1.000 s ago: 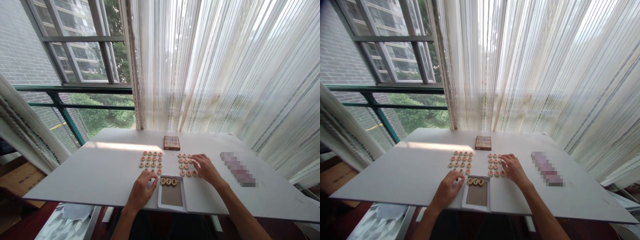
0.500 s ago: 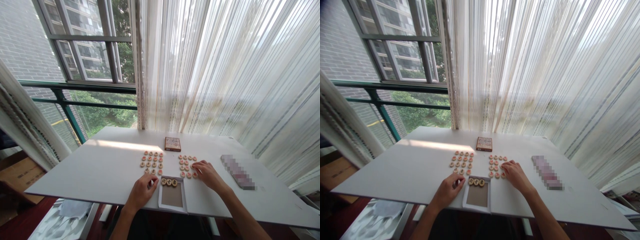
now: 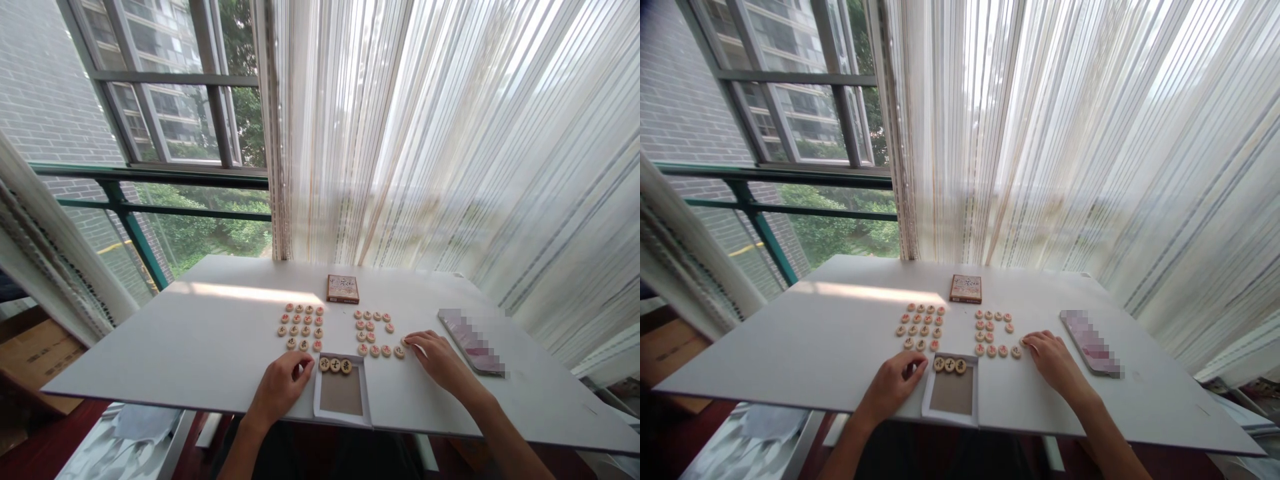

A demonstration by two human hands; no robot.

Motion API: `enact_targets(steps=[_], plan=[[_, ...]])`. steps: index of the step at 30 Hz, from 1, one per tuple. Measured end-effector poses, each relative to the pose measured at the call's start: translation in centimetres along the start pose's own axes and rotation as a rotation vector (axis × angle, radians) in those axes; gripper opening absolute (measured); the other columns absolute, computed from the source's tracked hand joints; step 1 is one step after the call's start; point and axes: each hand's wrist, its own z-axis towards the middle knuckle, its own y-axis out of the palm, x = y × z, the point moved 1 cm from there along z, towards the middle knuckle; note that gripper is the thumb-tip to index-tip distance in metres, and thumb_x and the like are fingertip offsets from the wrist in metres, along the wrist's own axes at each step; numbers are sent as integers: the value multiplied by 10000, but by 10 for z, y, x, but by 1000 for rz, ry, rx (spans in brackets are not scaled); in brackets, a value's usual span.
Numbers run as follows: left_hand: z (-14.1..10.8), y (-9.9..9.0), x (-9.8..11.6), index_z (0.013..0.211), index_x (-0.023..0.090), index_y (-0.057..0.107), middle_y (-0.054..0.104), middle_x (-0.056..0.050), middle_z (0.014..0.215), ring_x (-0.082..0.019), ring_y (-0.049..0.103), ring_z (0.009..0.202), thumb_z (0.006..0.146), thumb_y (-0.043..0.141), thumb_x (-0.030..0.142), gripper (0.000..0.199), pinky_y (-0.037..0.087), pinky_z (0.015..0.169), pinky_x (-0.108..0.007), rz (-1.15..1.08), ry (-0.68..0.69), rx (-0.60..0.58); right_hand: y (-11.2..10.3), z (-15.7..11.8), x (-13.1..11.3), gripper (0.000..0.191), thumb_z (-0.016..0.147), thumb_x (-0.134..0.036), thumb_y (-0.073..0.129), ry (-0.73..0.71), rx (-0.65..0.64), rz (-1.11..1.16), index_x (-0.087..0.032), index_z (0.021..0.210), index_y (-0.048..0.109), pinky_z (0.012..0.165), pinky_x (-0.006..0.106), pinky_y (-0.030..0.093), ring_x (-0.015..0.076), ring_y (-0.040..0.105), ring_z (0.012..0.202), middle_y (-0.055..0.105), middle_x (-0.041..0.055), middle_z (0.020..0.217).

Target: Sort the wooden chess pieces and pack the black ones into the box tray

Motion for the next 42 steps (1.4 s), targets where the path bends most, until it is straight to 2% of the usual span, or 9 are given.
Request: enact_targets(steps=[8,12,18,21,26,29,32,36,42], plan=[[0,-1,3,912,239,697,730,-21,858,-172,626,672,958,536,321,187,497,681,-263,31,-6,1,12,-17,6,318,945,-326,548,72,96,86,-253,1229,670,961,462,528,274,680,1046,716,93,1195],[0,-1,4,920,244,702,733,-12,856,-166,625,659,955,539,328,187,491,667,-259,28,-17,4,16,-12,4,264,945,-356,563,42,105,132,-256,1127,727,969,449,530,278,676,1053,749,82,1119],[0,0,0,968,231,698,729,-29,860,-162,619,648,962,528,373,222,500,662,-264,-7,-29,27,9,-23,4,323,965,-430,523,116,174,129,-247,1164,699,791,403,589,236,706,808,741,78,987],[0,1,-1,1005,222,696,722,-31,862,-157,618,656,967,526,427,269,512,655,-256,-70,-40,84,5,-31,-16,326,960,-432,540,136,255,215,-235,1189,666,622,334,584,197,679,687,723,73,979],[2,5,4,964,198,705,689,-26,764,-148,562,611,961,531,488,339,484,582,-236,-180,-50,133,14,-23,-88,240,955,-292,562,-8,302,464,-233,1179,625,691,315,603,172,676,736,693,69,1006],[5,9,15,977,193,715,681,-29,752,-147,539,606,940,569,499,341,459,556,-228,-240,-72,86,23,-9,-132,254,935,-214,570,-116,296,581,-242,1182,620,711,318,608,153,667,713,681,71,1046],[11,13,29,1018,194,708,700,-43,823,-144,553,621,922,606,488,325,448,543,-220,-331,-77,5,31,3,-160,284,910,-162,580,-198,284,645,-244,1180,613,735,311,600,159,663,762,671,71,1053],[18,19,41,1004,186,684,716,-50,858,-140,585,638,909,640,461,294,449,553,-215,-458,-78,-46,43,8,-172,296,909,-126,584,-230,270,687,-250,1177,608,754,297,585,164,656,807,675,62,1042],[18,31,36,987,172,670,729,-57,851,-154,638,670,906,657,441,281,504,621,-245,-601,-125,-57,52,4,-165,267,912,-144,613,-202,261,694,-250,1157,623,778,308,570,170,653,824,681,58,1044]])
